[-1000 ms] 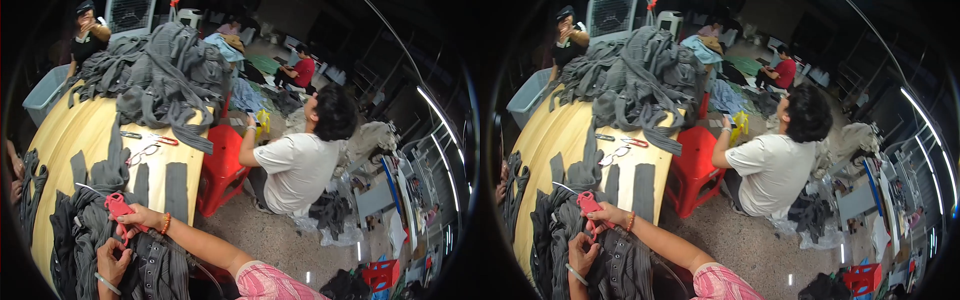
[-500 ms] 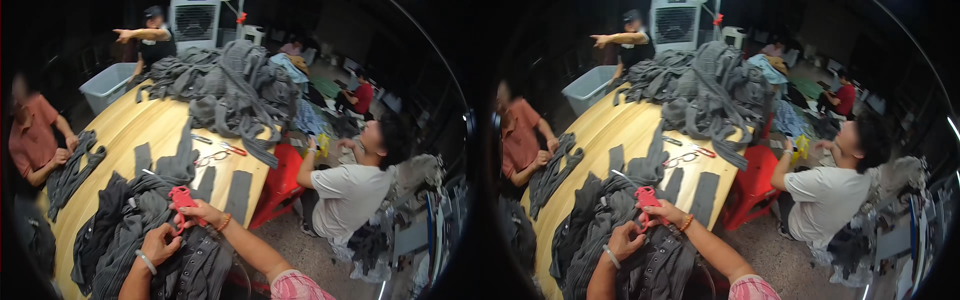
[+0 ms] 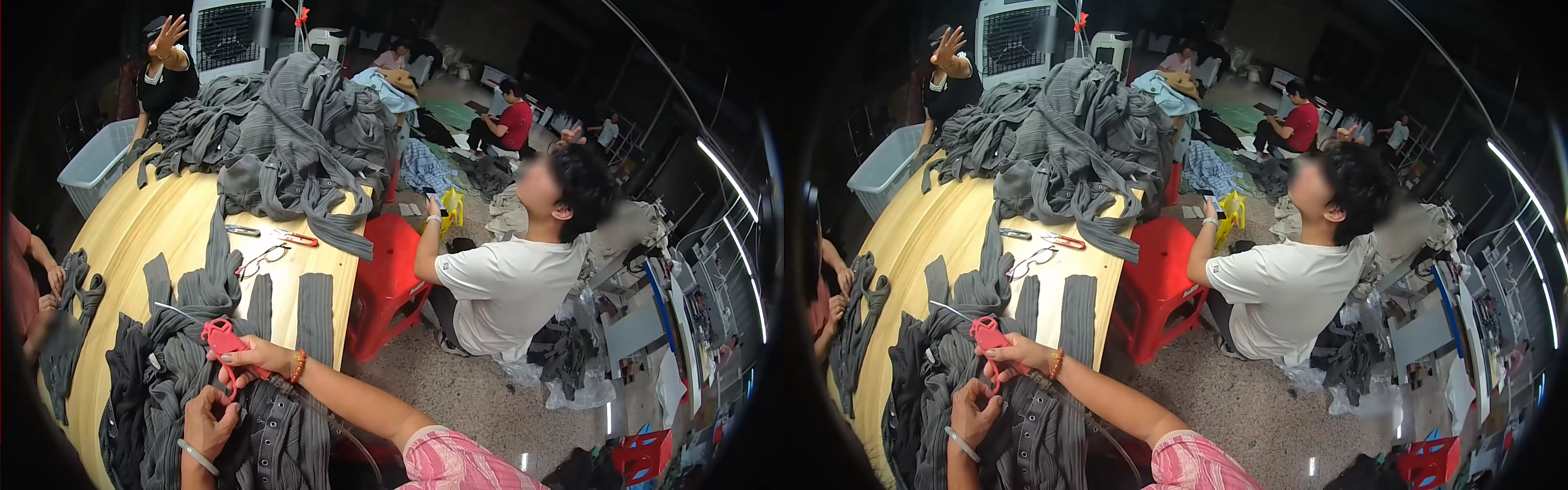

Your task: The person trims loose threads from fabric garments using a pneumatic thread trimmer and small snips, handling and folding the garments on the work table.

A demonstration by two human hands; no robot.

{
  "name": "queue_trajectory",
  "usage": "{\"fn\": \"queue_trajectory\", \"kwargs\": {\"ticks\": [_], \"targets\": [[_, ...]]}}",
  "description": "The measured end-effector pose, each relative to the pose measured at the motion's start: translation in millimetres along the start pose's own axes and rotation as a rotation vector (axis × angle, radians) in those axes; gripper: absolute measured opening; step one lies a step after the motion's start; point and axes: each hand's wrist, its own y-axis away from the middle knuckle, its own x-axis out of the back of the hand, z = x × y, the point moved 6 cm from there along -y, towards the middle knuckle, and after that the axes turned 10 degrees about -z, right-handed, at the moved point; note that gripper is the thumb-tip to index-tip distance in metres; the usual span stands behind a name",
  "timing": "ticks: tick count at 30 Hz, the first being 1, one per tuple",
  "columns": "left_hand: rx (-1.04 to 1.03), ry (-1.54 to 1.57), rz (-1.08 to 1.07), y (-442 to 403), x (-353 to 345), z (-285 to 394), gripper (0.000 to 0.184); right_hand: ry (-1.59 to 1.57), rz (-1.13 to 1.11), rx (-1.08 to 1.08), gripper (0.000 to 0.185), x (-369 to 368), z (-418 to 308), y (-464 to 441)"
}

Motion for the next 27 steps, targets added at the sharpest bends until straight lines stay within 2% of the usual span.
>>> {"fn": "queue_trajectory", "kwargs": {"ticks": [27], "targets": [[-0.012,-0.032,-0.012,0.6,2.1,0.8,0.017,-0.011,0.001,-0.013,0.042,-3.1,-0.5,0.3]]}}
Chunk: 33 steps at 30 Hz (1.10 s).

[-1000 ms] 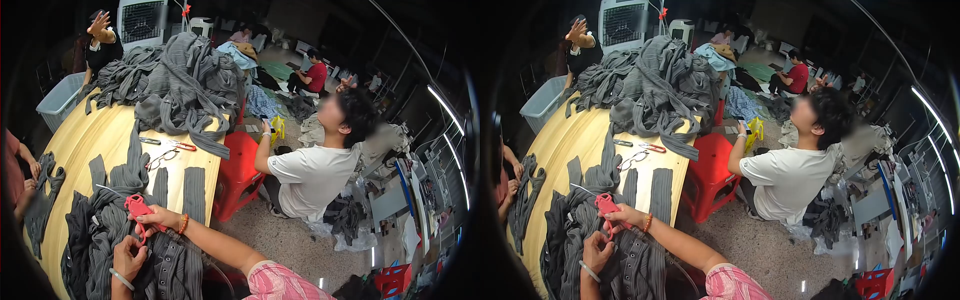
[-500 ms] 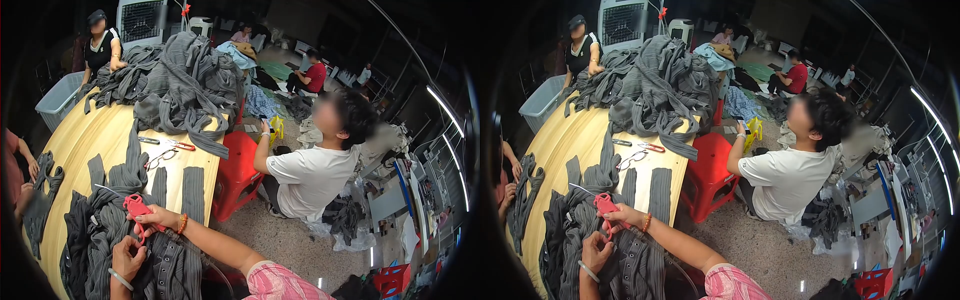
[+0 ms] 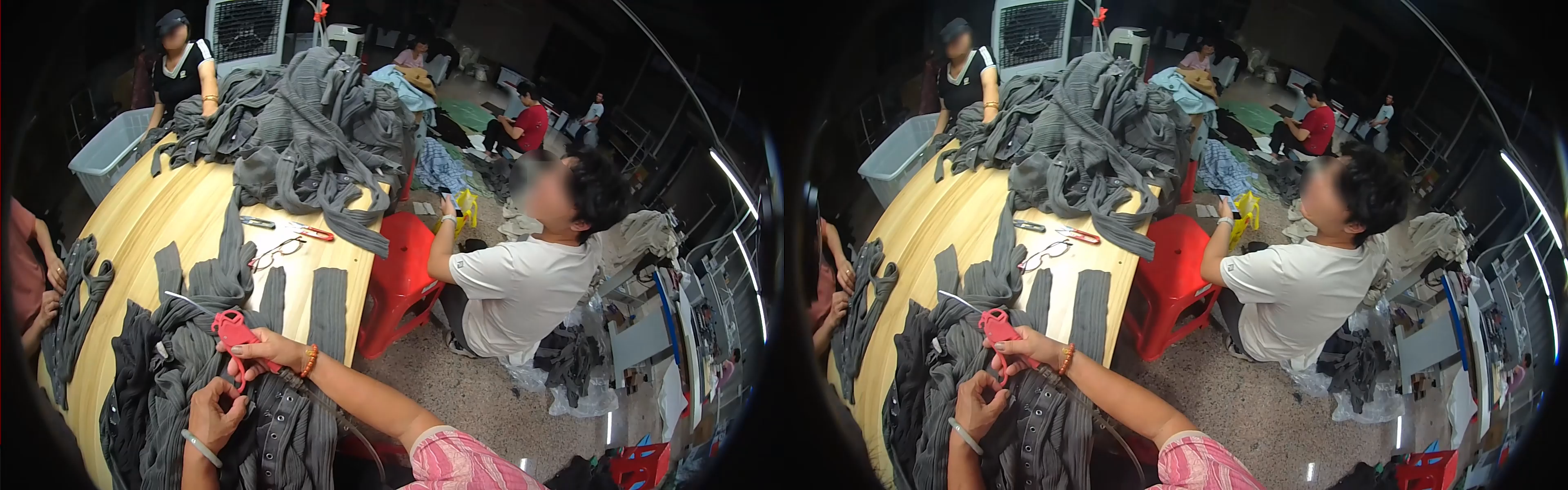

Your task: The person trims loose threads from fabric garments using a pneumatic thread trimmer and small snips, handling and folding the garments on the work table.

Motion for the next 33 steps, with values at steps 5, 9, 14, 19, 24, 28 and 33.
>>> {"fn": "queue_trajectory", "kwargs": {"ticks": [5,9,14,19,24,28,33], "targets": [[-0.034,-0.004,-0.015,-1.4,-3.3,-9.3,0.015,0.008,0.009,0.002,0.045,-0.3,-1.6,-0.2],[-0.077,-0.025,0.011,-1.4,-3.7,-9.5,0.015,-0.002,0.0,0.0,0.045,0.4,-1.7,0.0],[-0.094,0.005,0.031,-1.2,-3.8,-6.4,0.018,0.004,0.008,-0.004,0.045,1.1,-1.1,0.2],[-0.023,0.033,-0.017,-0.6,-1.9,-1.7,0.015,0.005,0.002,-0.004,0.043,2.3,-0.8,0.2],[0.013,0.041,-0.025,-0.7,-2.7,-3.9,0.016,-0.001,0.003,0.007,0.042,3.2,1.1,-1.0],[-0.04,0.019,0.029,-1.6,-4.8,-9.3,0.018,0.014,0.014,0.01,0.041,1.5,-0.3,0.2],[0.0,0.045,0.005,-1.0,-3.2,-3.9,0.018,0.003,0.015,0.016,0.04,0.5,-0.4,-0.3]]}}
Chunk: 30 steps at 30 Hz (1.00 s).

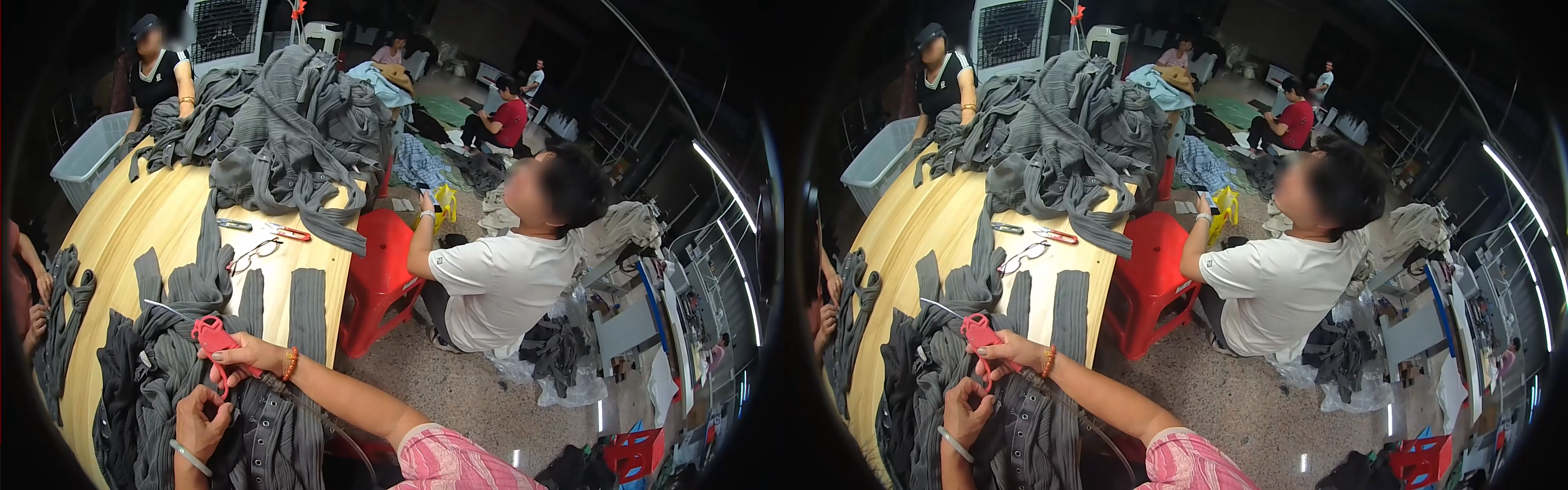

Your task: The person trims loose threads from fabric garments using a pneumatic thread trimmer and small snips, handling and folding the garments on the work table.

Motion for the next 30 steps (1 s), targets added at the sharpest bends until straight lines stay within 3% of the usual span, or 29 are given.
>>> {"fn": "queue_trajectory", "kwargs": {"ticks": [30], "targets": [[-0.04,-0.096,-0.012,1.1,2.5,0.0,0.02,0.059,0.004,-0.03,0.047,3.3,0.8,0.2]]}}
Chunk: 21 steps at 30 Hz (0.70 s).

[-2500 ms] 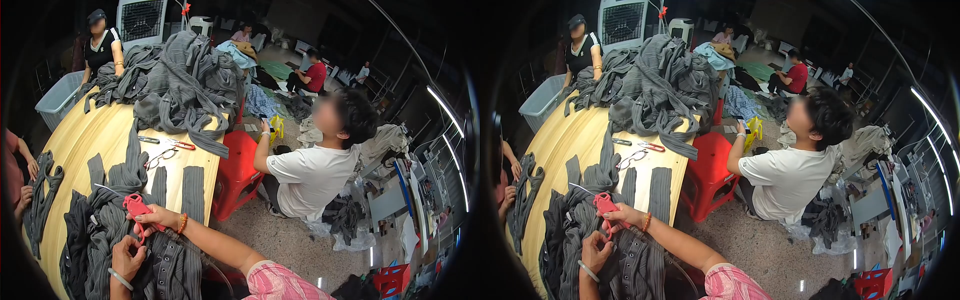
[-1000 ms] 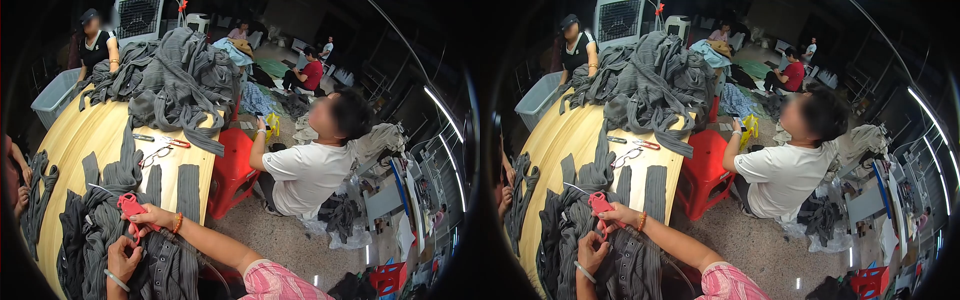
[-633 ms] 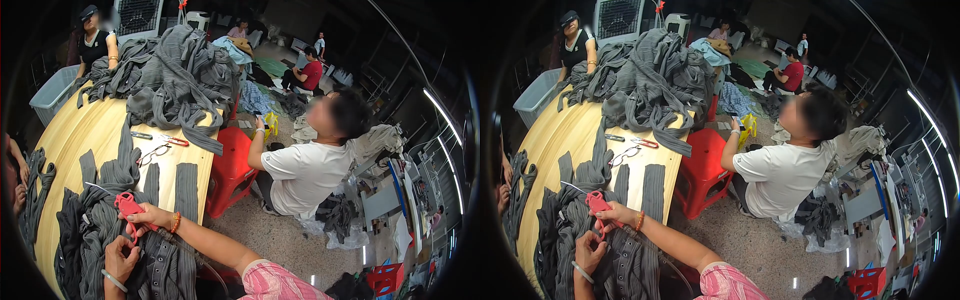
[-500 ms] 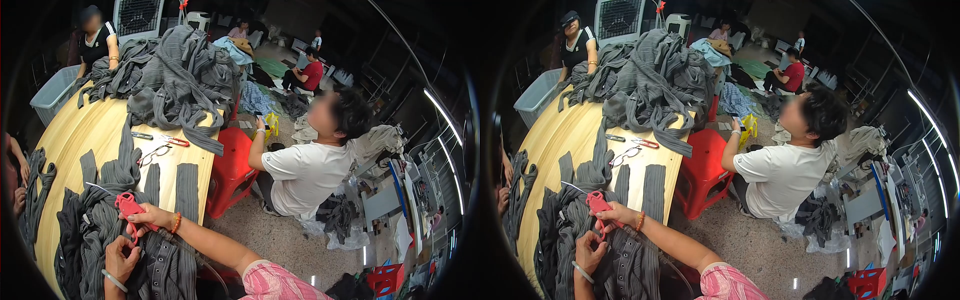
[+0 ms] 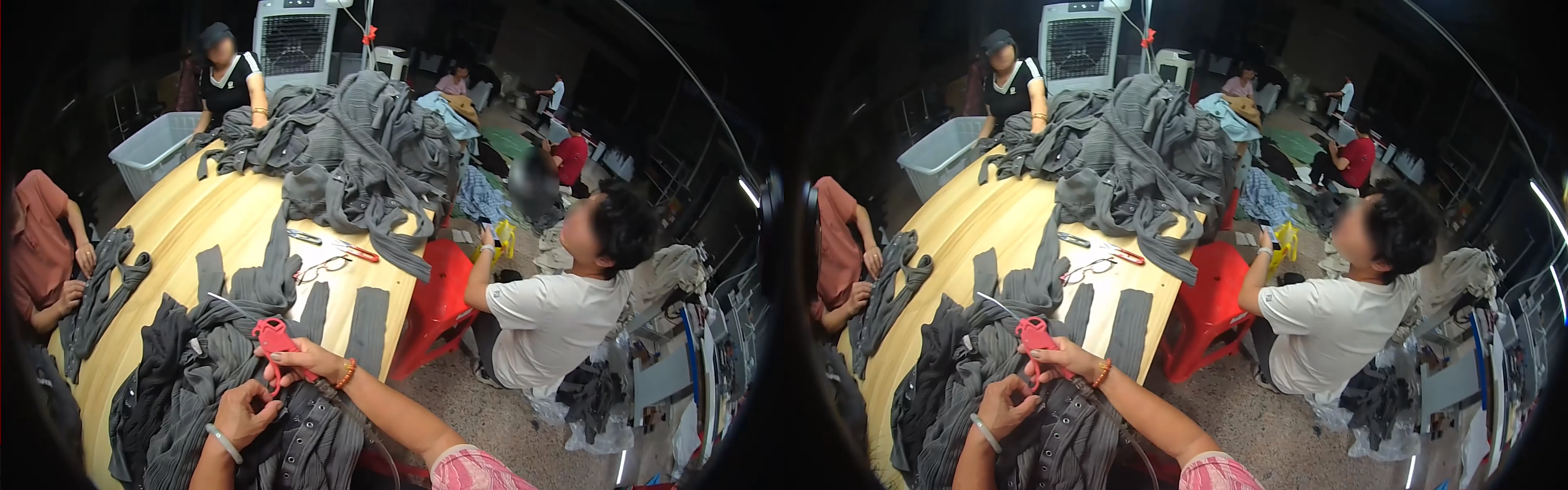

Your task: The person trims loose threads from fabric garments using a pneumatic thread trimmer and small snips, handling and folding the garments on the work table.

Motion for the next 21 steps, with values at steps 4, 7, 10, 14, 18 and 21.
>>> {"fn": "queue_trajectory", "kwargs": {"ticks": [4,7,10,14,18,21], "targets": [[0.044,0.04,-0.021,0.5,-0.2,-2.2,0.023,0.018,0.003,-0.008,0.047,-0.5,-1.6,0.9],[0.001,0.035,0.0,0.1,-0.8,-3.3,0.022,0.0,-0.002,-0.007,0.047,-0.8,-1.6,0.3],[0.032,0.027,-0.015,-0.3,-1.3,-3.9,0.021,-0.018,0.002,-0.005,0.047,-1.5,-2.0,0.8],[0.012,0.038,-0.009,-0.4,-0.8,-2.1,0.021,-0.026,-0.005,0.005,0.047,0.5,1.3,-1.5],[0.022,0.008,-0.002,-1.3,-1.9,-6.1,0.021,-0.018,-0.014,0.006,0.046,-3.4,-3.3,0.6],[-0.006,0.051,0.013,-1.2,-1.8,-3.8,0.021,-0.046,-0.018,0.01,0.047,0.0,1.2,-1.4]]}}
